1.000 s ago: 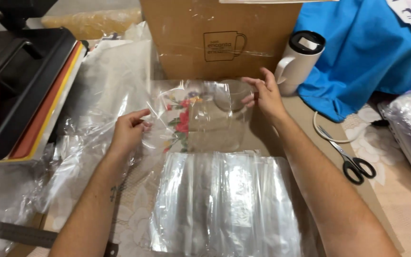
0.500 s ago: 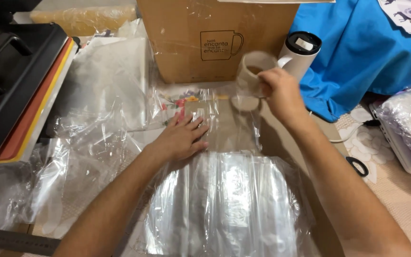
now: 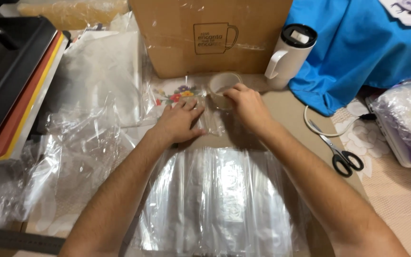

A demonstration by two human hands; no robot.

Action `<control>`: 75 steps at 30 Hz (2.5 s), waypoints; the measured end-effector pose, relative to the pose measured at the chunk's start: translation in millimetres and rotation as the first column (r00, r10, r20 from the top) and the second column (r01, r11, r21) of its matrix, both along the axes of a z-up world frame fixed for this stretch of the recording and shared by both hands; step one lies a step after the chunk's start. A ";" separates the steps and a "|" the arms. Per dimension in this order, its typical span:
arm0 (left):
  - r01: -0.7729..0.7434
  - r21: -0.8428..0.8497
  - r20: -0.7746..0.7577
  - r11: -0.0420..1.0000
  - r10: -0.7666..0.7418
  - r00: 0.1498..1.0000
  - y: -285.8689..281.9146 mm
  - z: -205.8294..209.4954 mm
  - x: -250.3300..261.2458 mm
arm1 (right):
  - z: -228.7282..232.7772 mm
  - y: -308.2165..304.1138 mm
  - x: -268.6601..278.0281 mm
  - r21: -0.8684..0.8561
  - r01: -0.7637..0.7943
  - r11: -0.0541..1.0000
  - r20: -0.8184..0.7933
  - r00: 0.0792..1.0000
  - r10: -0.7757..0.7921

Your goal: Smoothing and stacking clear plastic bags on a table, ensuring they are flat and organized for packaging.

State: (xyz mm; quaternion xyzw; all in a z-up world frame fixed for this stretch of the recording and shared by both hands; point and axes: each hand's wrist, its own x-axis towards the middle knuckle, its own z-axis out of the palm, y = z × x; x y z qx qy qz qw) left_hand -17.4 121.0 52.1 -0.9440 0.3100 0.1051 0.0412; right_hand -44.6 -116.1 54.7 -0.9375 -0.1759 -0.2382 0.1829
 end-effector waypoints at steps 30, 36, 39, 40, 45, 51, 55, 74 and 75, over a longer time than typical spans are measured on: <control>0.163 -0.289 -0.123 0.943 -0.206 0.971 50.3 -18.6 -188.3 | -53.7 -19.2 -227.1 -0.338 -0.173 0.925 -0.263 0.961 0.084; -0.049 -0.057 -0.343 0.997 0.027 0.939 65.1 21.3 -188.6 | -61.5 -53.7 -239.5 -0.430 -0.110 0.896 -0.252 0.968 -0.002; -0.057 0.059 -0.388 0.997 0.075 0.919 76.8 32.2 -184.4 | -65.6 -69.1 -242.9 -0.489 -0.085 0.868 -0.185 0.983 -0.008; -0.076 0.095 -0.401 0.993 0.108 0.910 80.0 34.7 -183.6 | -64.8 -74.0 -244.6 -0.658 0.002 0.753 -0.056 0.997 -0.052; 0.015 0.131 -0.322 0.991 0.028 0.946 105.1 14.9 -170.5 | -57.0 -85.5 -249.4 -0.846 0.149 0.513 0.143 0.988 -0.052; 0.054 0.203 -0.307 0.978 0.011 0.952 115.1 19.5 -167.1 | -34.9 -95.7 -247.3 -0.897 0.228 0.380 0.254 0.967 0.018; -0.033 -0.052 -0.252 0.998 0.019 0.967 108.3 51.1 -165.9 | 14.6 -94.5 -230.8 -0.336 -0.218 0.916 -0.632 0.773 -0.048; 0.364 -0.462 -0.021 0.809 -0.420 0.907 23.6 -21.8 -176.9 | -33.5 56.9 -207.9 -0.190 -0.286 0.939 -0.399 0.896 0.192; 0.357 -0.466 -0.028 0.809 -0.417 0.909 30.8 -22.4 -180.3 | -38.7 49.6 -214.8 -0.189 -0.291 0.938 -0.407 0.892 0.195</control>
